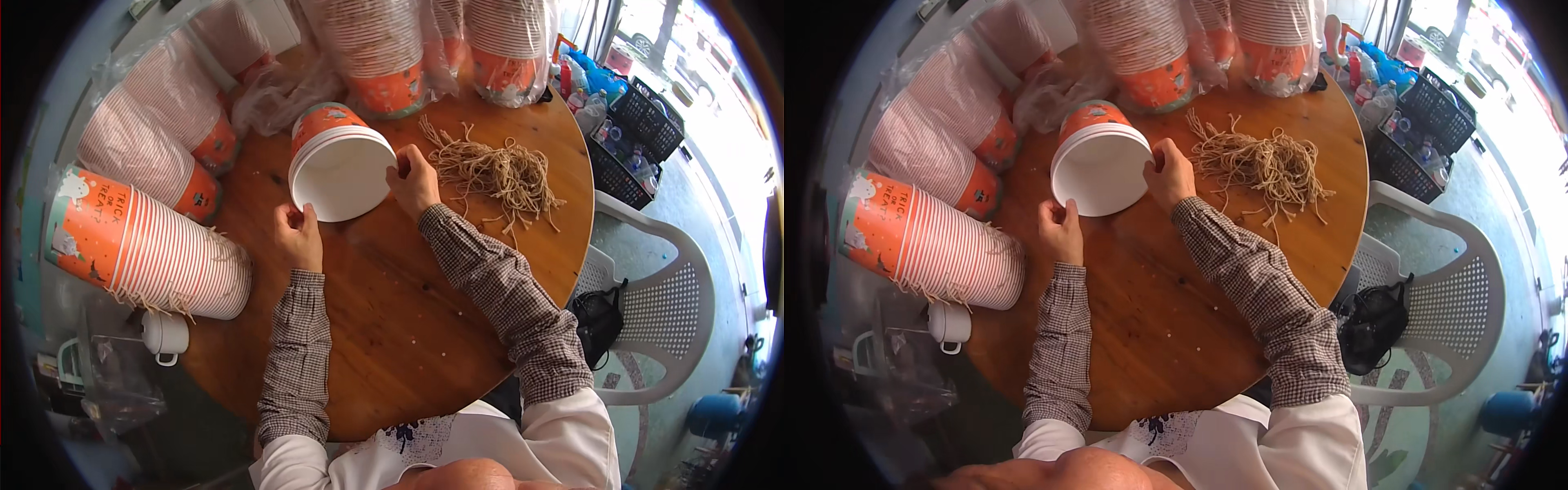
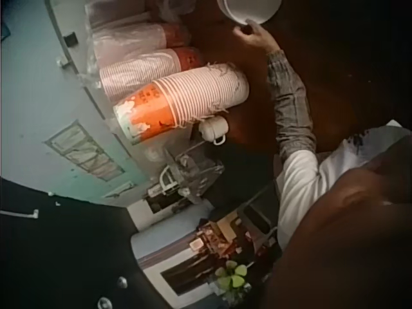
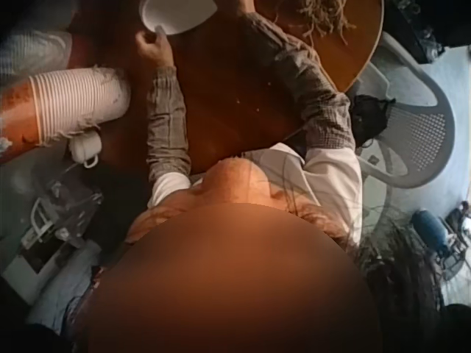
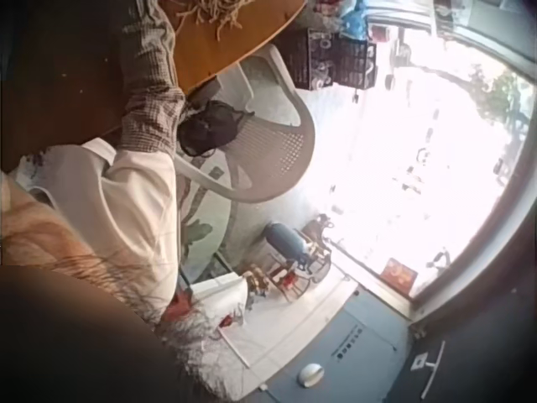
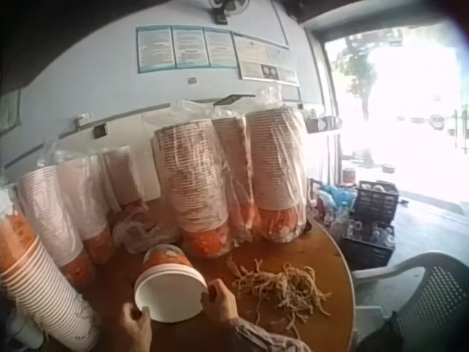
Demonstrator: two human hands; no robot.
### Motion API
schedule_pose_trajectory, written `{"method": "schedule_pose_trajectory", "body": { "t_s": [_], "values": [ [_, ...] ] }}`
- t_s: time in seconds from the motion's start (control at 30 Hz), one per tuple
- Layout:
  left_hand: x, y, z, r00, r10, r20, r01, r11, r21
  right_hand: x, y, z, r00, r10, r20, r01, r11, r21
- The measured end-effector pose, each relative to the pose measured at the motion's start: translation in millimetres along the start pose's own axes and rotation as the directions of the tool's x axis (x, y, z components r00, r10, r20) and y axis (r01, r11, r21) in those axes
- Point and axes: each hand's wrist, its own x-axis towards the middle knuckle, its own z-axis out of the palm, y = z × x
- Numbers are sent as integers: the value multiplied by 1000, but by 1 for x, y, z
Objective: Attaching twine handles to paper buckets by threading them through pre-punched holes using a thin tool.
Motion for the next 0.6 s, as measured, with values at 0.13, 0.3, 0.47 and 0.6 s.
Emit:
{"method": "schedule_pose_trajectory", "body": {
  "t_s": [0.13,0.3,0.47,0.6],
  "values": [
    [-1,9,-1,999,-46,25,45,998,34,-4,5,-4,1000,10,29,-10,1000,-7],
    [-4,-11,1,993,57,102,-44,992,-120,-9,4,-5,979,-50,200,68,994,-83],
    [-6,-19,-14,982,-86,170,109,985,-131,-12,-13,-26,885,-85,458,63,996,63],
    [-14,13,-30,994,-66,87,96,911,-401,3,-31,-98,952,-92,293,49,987,153]
  ]
}}
